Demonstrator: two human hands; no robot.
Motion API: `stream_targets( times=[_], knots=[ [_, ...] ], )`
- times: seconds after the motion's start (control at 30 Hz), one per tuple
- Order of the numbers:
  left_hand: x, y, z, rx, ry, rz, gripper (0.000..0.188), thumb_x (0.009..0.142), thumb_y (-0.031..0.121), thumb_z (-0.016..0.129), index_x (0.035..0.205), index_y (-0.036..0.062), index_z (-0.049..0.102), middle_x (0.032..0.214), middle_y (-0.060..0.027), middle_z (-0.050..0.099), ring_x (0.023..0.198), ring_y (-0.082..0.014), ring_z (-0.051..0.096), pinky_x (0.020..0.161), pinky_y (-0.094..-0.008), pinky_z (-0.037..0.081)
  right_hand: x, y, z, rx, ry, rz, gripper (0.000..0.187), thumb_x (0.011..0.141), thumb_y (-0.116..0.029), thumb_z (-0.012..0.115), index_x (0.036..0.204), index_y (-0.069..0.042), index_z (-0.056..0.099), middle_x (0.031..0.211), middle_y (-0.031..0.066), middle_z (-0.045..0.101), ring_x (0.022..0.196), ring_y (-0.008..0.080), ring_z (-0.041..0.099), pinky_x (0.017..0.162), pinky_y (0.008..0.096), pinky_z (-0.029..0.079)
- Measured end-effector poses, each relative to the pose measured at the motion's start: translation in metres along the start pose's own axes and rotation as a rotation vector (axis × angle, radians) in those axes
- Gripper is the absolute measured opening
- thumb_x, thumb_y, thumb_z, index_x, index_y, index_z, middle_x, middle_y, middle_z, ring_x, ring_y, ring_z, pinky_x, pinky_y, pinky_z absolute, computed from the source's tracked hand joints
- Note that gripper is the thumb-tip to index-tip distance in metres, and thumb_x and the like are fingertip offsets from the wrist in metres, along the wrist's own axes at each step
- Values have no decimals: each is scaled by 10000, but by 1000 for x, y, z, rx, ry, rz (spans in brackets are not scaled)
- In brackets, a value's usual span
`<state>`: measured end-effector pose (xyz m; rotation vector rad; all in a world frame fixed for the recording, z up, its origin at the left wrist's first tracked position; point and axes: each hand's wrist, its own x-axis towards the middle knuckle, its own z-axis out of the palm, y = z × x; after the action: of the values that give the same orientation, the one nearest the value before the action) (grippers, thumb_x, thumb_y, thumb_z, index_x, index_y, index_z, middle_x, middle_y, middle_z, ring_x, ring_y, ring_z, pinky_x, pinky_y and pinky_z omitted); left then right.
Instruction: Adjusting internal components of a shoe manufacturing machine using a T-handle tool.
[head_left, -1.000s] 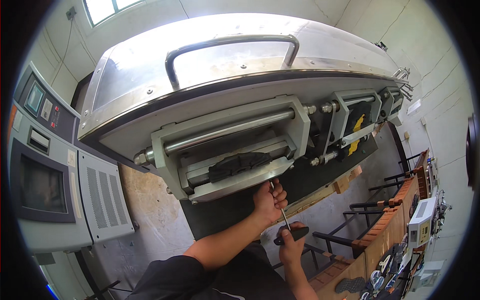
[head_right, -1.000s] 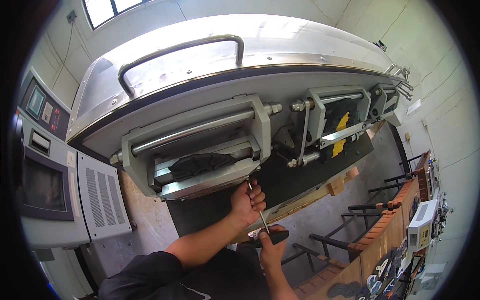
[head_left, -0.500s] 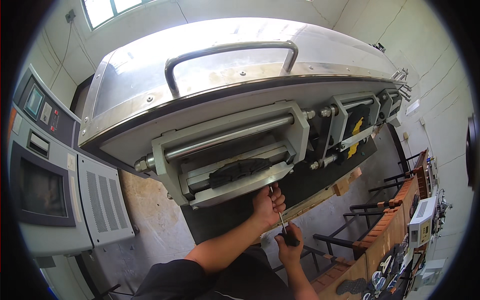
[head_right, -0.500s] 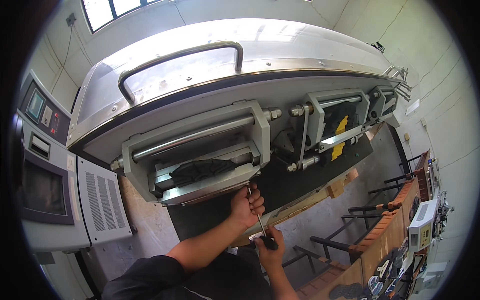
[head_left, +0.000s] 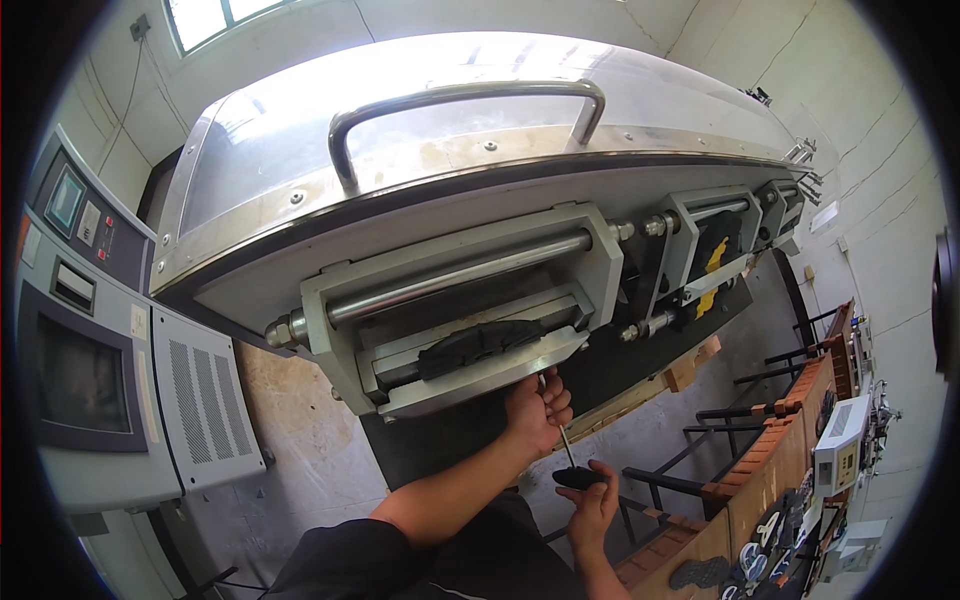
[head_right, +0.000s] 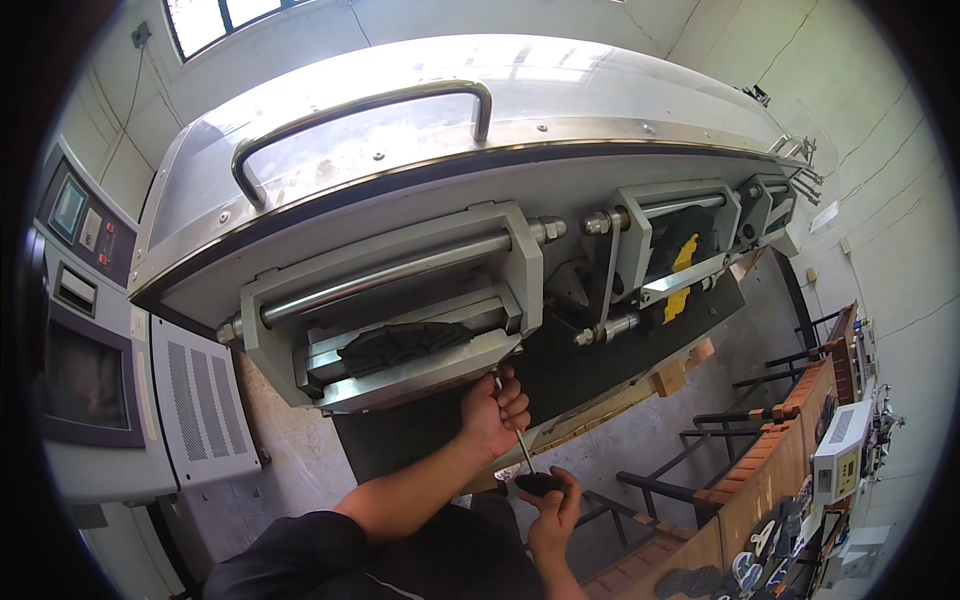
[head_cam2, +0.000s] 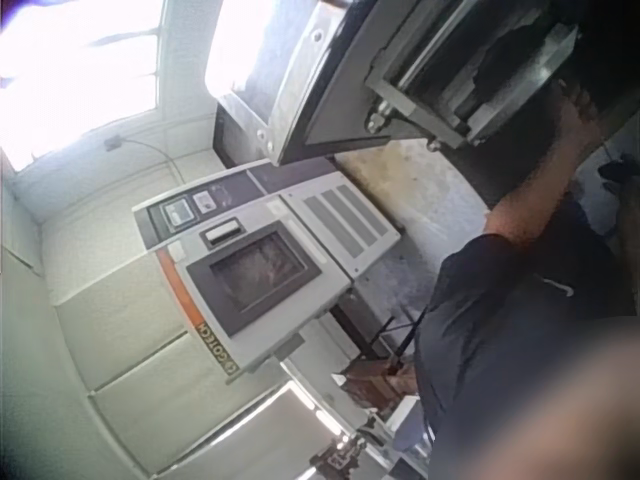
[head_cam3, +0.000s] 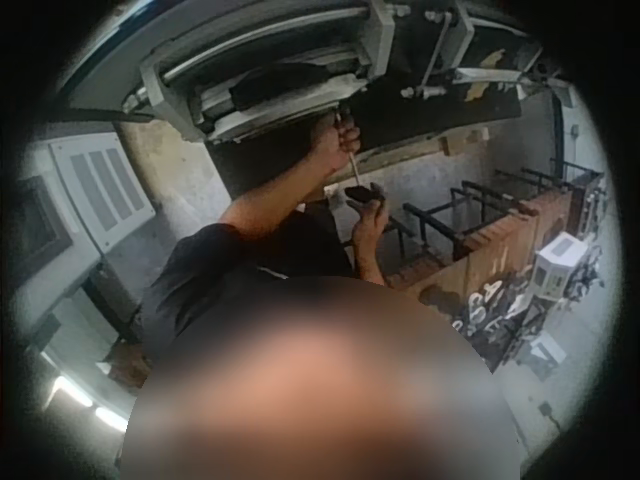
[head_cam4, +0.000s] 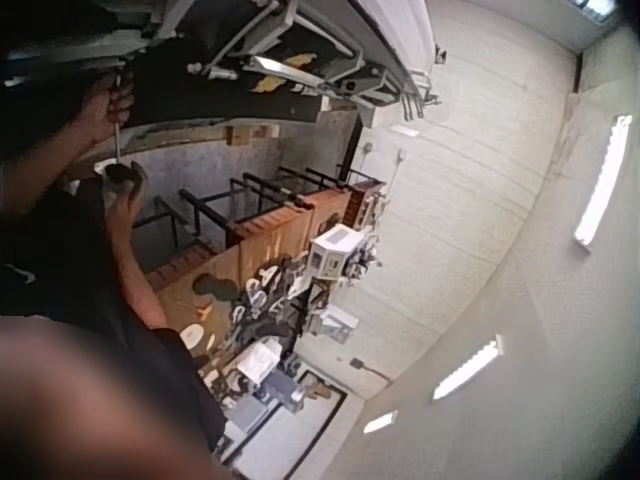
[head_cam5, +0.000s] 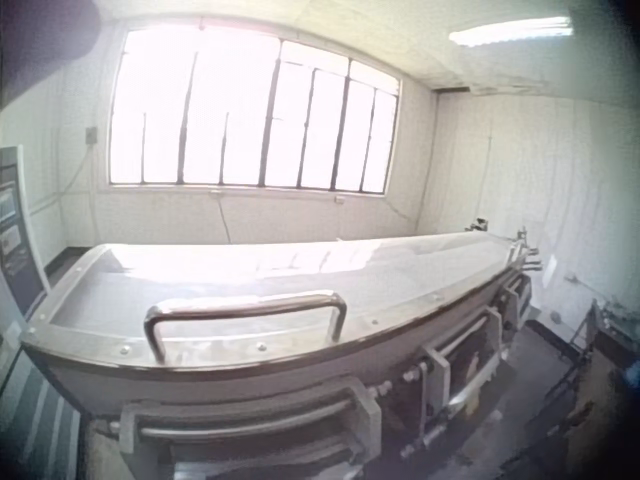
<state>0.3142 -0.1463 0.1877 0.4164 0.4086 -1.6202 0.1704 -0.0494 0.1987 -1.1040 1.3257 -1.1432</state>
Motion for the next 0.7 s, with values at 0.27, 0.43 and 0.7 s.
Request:
stream_targets(
  times=[0.27, 0.43, 0.7],
  knots=[
    [-3, -4, 0, -82, -27, 68, 201, 924, 271, 376, 896, 108, 489, 593, 22, 361, 466, -81, 283, 411, -220, 233, 30, 11, -11, 799, -107, 836, 481, 889, -516, 380, 988, -66, 519, 665, 89, 550, 477, 225, 518, 368, 296, 395],
    [-4, -7, 0, -44, -8, 141, 194, 924, 263, 386, 898, 103, 491, 619, 13, 378, 505, -92, 332, 438, -228, 264, 31, 37, -13, 552, -108, 578, 467, 878, -472, 433, 1086, -60, 505, 907, 128, 554, 722, 214, 547, 629, 327, 447],
    [-1, -5, -6, -24, -56, 158, 209, 936, 266, 371, 922, 87, 479, 648, -2, 397, 537, -119, 360, 464, -250, 293, 21, -42, 6, -1021, -374, -730, 549, 698, -341, 678, 1163, -97, 516, 1037, 136, 488, 981, 273, 496, 936, 413, 345]
  ],
)
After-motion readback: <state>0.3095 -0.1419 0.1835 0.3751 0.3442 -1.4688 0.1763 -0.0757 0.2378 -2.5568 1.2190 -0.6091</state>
